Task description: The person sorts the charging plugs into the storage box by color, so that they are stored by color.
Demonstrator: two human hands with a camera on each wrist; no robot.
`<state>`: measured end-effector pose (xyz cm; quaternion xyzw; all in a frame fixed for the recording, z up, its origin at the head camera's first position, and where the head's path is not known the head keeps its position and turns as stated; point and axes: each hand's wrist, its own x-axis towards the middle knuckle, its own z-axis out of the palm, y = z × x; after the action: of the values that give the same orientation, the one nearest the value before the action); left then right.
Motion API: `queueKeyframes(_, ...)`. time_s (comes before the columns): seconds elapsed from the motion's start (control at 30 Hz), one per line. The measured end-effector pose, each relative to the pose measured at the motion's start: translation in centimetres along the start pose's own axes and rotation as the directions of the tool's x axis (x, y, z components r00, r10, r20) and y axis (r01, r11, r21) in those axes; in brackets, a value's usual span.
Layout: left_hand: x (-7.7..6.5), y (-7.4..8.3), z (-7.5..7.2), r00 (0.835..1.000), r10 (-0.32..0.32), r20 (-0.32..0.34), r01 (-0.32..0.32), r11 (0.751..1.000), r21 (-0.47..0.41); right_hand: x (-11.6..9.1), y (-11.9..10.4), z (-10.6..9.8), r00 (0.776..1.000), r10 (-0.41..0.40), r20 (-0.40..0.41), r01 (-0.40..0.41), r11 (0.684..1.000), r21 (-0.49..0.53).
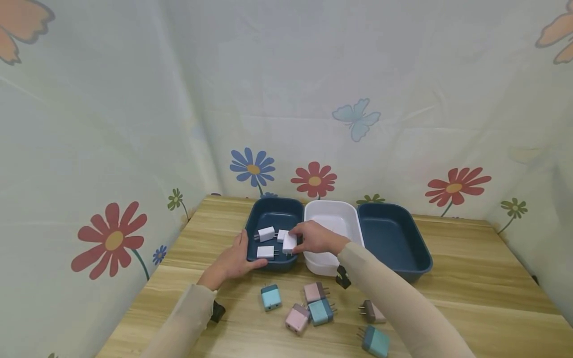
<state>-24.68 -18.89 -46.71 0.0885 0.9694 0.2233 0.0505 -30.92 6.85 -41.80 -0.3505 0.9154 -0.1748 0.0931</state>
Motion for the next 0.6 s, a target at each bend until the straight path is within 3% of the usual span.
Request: queueKeyframes(0.6,-0.27,0.16,-0.18,1.0,-0.003,0.003,0.003,1.0,0.008,-0.26,-0.28,-0.17,1.0,-0.013,0.006,0.013,1.0,-0.009)
